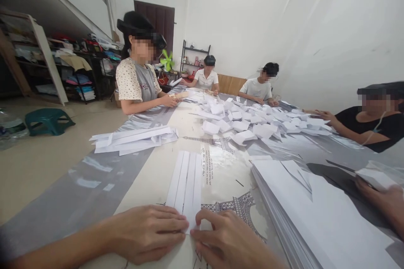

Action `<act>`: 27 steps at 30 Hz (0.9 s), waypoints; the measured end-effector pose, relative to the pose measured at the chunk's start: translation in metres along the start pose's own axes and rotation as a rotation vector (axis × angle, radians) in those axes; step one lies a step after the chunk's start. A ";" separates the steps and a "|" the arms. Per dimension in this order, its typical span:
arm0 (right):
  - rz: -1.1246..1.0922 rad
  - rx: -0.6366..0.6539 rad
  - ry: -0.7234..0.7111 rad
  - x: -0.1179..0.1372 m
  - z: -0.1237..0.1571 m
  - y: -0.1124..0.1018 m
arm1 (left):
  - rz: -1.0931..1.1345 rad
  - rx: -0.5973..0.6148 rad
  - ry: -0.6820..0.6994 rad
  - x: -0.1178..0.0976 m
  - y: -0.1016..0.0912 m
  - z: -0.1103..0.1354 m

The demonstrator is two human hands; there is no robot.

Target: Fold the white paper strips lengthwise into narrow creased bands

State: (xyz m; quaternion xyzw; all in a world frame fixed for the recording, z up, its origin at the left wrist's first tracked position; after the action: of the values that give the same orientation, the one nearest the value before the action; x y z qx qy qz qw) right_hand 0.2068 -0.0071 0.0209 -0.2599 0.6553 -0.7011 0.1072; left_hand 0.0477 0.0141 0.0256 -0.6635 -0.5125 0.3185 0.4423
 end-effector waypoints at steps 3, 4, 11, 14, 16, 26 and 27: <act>0.001 -0.015 -0.018 -0.003 0.001 0.002 | -0.013 -0.010 -0.006 0.000 0.001 0.000; -0.002 -0.014 -0.020 -0.004 0.001 0.002 | -0.012 -0.016 -0.009 0.000 0.001 0.001; -0.083 0.007 0.028 -0.006 0.001 -0.006 | 0.023 -0.068 -0.017 0.000 -0.001 0.002; -0.108 0.025 0.046 -0.007 0.002 -0.007 | 0.048 -0.050 -0.041 0.001 -0.001 0.001; -0.121 0.038 0.054 -0.007 0.003 -0.007 | 0.053 -0.016 -0.056 0.002 0.000 0.001; -0.161 0.014 0.046 -0.008 0.004 -0.009 | 0.028 -0.054 -0.010 0.002 -0.001 -0.001; -0.161 0.013 0.045 -0.008 0.004 -0.009 | 0.035 -0.059 -0.007 0.002 0.000 0.000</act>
State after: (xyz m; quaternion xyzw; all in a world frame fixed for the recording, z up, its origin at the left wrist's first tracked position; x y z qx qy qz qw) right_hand 0.2178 -0.0056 0.0283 -0.2952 0.6299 -0.7174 0.0373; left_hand 0.0483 0.0159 0.0258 -0.6839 -0.5116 0.3132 0.4153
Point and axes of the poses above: each hand's wrist, its own z-axis away from the middle knuckle, its own y-axis out of the palm, x = y × z, the point moved 7 cm from there along -z, towards the middle knuckle, and after that the axes turned 12 degrees about y, right-handed, at the moved point
